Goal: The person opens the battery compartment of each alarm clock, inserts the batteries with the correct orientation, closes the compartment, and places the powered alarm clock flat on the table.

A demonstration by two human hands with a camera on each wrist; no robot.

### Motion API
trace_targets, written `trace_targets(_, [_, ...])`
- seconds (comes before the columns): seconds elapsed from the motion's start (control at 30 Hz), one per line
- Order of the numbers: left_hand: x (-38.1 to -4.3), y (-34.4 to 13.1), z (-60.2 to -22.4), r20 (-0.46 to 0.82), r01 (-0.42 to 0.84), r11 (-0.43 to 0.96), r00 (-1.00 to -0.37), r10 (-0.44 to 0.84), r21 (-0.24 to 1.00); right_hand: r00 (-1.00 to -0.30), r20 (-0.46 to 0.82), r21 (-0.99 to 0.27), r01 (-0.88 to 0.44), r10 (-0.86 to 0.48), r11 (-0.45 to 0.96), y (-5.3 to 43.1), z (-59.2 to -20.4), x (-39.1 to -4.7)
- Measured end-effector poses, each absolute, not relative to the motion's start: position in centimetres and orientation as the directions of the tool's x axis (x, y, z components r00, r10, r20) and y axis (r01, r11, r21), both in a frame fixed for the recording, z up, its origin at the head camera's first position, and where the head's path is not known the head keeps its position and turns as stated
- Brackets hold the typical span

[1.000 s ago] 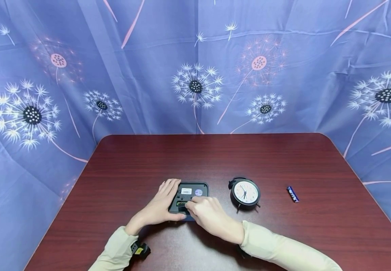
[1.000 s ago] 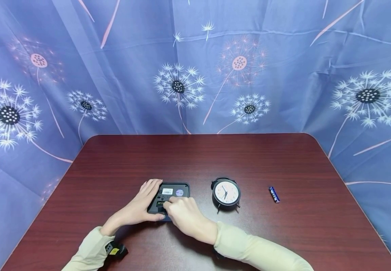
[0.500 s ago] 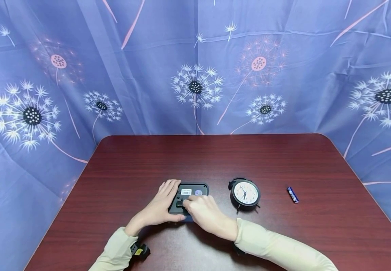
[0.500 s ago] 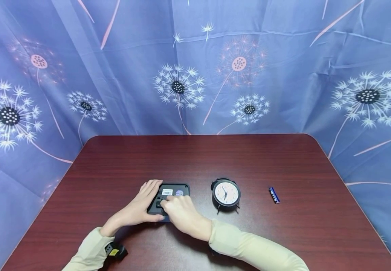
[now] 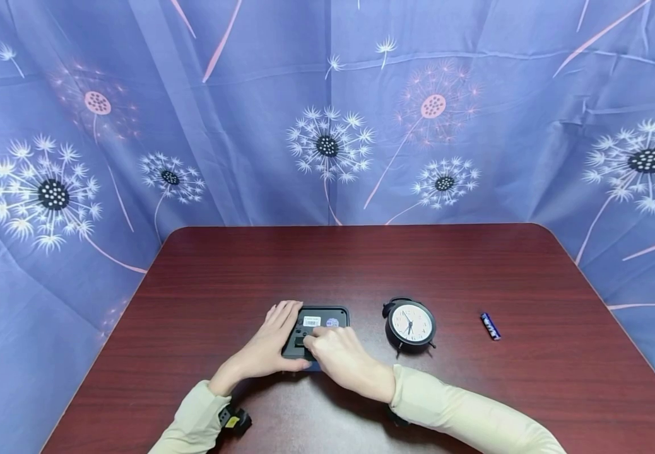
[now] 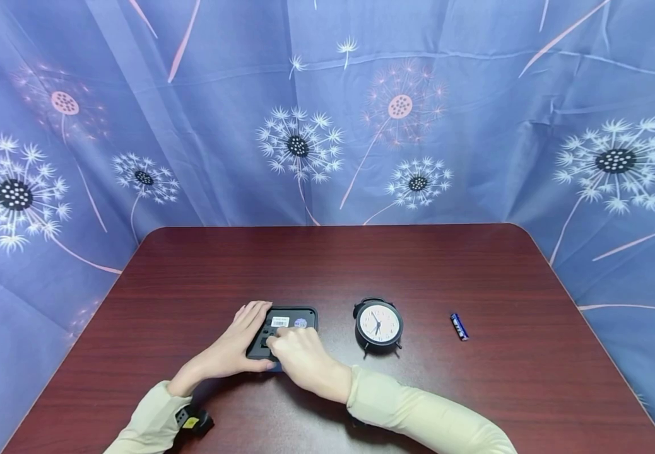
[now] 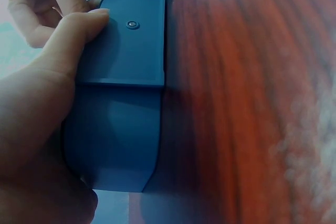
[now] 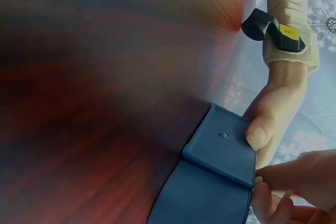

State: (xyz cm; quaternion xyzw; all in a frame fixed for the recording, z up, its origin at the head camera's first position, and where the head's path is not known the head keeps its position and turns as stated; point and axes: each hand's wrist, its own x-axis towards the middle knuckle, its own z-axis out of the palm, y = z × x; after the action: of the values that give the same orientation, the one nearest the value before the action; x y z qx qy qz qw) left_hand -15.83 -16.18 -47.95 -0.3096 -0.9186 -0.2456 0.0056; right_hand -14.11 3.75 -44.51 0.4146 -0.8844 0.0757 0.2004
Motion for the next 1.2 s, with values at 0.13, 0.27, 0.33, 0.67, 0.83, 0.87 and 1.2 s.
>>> trace_targets(0.13, [-15.79, -16.18, -48.0, 0.165, 0.572, 0.687, -0.809, 0.565, 0.448, -0.578, 0.414, 0.043, -0.759, -0.703, 0.65, 3.57, -44.61, -14.06])
trace_targets(0.27, [-15.87, -16.19, -47.99, 0.156, 0.565, 0.69, -0.812, 0.562, 0.452, -0.583, 0.411, 0.054, -0.752, -0.701, 0.657, 3.39, -44.69, -14.04])
trace_targets(0.33, [-15.93, -16.22, -48.03, 0.15, 0.562, 0.691, -0.813, 0.562, 0.454, -0.585, 0.406, 0.06, -0.75, -0.702, 0.659, 3.3, -44.7, -13.99])
trace_targets(0.67, [-15.95, -16.24, -48.11, 0.134, 0.55, 0.694, -0.818, 0.559, 0.465, -0.592, 0.391, 0.085, -0.74, -0.705, 0.668, 2.99, -44.72, -13.55])
trace_targets(0.83, [-16.02, -16.26, -48.2, 0.156, 0.567, 0.689, -0.811, 0.564, 0.452, -0.595, 0.39, 0.09, -0.735, -0.703, 0.672, 2.99, -44.72, -13.45])
trace_targets(0.87, [-16.05, -16.25, -48.22, 0.163, 0.571, 0.687, -0.808, 0.566, 0.45, -0.598, 0.391, 0.088, -0.733, -0.7, 0.675, 2.99, -44.72, -13.46])
trace_targets(1.2, [-15.91, -16.28, -48.09, 0.17, 0.582, 0.685, -0.802, 0.573, 0.439, -0.675, 0.379, -0.05, -0.699, -0.634, 0.714, 3.14, -44.8, -13.95])
